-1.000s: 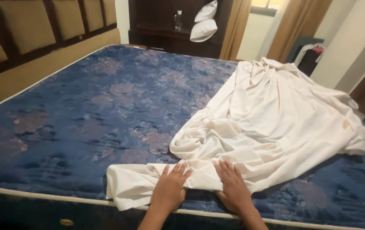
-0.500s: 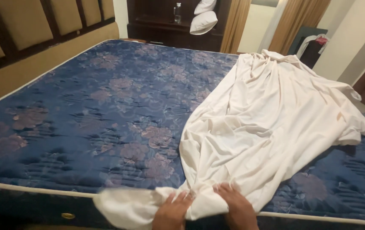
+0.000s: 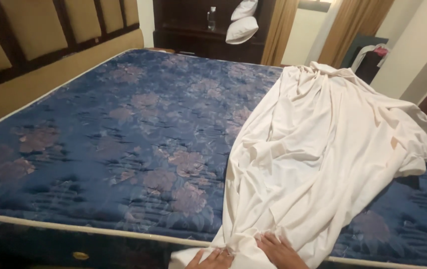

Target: The person picks up a white bed sheet from the floor and moves it to a bed with a blue patterned mattress. They then proceed to fold the sheet by hand, smoothing out the fabric and aligning the edges to create a neat rectangular shape on the bed.

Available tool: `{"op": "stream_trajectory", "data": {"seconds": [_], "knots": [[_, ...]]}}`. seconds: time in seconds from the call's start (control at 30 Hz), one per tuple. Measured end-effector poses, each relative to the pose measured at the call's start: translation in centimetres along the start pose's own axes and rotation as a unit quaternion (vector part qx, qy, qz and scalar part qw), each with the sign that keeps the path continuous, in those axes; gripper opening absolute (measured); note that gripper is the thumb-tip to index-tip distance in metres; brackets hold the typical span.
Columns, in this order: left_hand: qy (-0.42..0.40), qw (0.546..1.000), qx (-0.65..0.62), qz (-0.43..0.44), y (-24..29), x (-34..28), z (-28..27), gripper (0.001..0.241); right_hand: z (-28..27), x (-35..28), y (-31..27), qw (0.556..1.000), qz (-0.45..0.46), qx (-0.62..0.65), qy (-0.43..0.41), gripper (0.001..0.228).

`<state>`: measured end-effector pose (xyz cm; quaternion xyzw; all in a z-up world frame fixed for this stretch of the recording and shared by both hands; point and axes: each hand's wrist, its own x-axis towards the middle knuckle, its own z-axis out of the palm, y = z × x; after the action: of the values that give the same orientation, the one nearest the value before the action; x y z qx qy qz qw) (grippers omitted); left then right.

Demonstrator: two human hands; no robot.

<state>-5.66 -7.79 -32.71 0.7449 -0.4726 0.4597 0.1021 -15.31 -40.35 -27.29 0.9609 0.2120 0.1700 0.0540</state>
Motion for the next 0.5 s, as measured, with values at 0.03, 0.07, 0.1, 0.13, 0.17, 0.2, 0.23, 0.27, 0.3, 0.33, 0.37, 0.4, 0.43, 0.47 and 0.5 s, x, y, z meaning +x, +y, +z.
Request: {"op": "stream_trajectory", "data": {"seconds": [0.03,0.07,0.1,0.13,0.17,0.2,0.23,0.27,0.3,0.33,0.37,0.4,0.43,0.47,0.5], "knots": [[-0.024,0.999,-0.038,0.025,-0.5,0.3,1.5,0.034,-3.1,2.3,-0.2,0.974,0.084,0.072,-0.2,0.056],[-0.051,0.994,-0.08,0.049,-0.6,0.4,2.7,0.028,-6.3,4.1,-0.8,0.894,0.163,0.143,-0.392,0.05],[-0.051,0.994,-0.081,0.051,-2.9,7.3,-3.0,0.028,-11.7,6.6,-1.7,0.894,0.165,0.144,-0.392,0.05],[-0.135,0.961,-0.223,-0.092,-5.3,13.4,-9.5,0.043,-17.0,6.9,-1.1,0.904,0.11,0.316,-0.266,0.061],[-0.213,0.881,-0.355,-0.231,-7.1,18.5,-17.7,0.059,-23.1,4.6,0.4,0.87,0.047,0.473,-0.129,0.073],[-0.211,0.882,-0.354,-0.228,-7.6,21.3,-18.5,0.059,-25.4,7.5,-0.3,0.872,0.046,0.471,-0.126,0.073],[-0.193,0.87,-0.351,-0.288,-8.2,24.1,-19.3,0.049,-27.6,10.3,-1.0,0.89,0.124,0.43,-0.09,0.073],[-0.175,0.852,-0.349,-0.348,-8.5,26.8,-20.3,0.039,-30.0,12.8,-1.8,0.898,0.203,0.386,-0.058,0.072],[-0.174,0.853,-0.35,-0.347,-8.7,26.9,-17.9,0.039,-28.4,13.6,-1.6,0.898,0.204,0.385,-0.057,0.072],[-0.131,0.882,-0.339,-0.301,-8.9,27.0,-15.6,0.047,-26.8,14.4,-1.4,0.89,0.273,0.365,-0.009,0.069],[-0.087,0.907,-0.326,-0.253,-9.2,27.1,-13.1,0.056,-25.2,15.3,-1.1,0.874,0.341,0.343,0.038,0.068],[-0.086,0.906,-0.327,-0.253,-8.8,26.4,-11.3,0.056,-21.9,15.3,-0.9,0.875,0.341,0.342,0.038,0.068],[-0.156,0.914,-0.288,-0.239,-8.5,25.7,-9.5,0.072,-18.7,15.5,-0.6,0.914,0.319,0.237,0.084,0.07],[-0.227,0.915,-0.247,-0.223,-8.3,25.0,-7.6,0.088,-15.3,15.5,-0.4,0.939,0.292,0.13,0.127,0.073],[-0.228,0.915,-0.248,-0.223,-7.9,24.9,-7.3,0.088,-15.3,15.6,-0.8,0.939,0.293,0.129,0.126,0.073]]}}
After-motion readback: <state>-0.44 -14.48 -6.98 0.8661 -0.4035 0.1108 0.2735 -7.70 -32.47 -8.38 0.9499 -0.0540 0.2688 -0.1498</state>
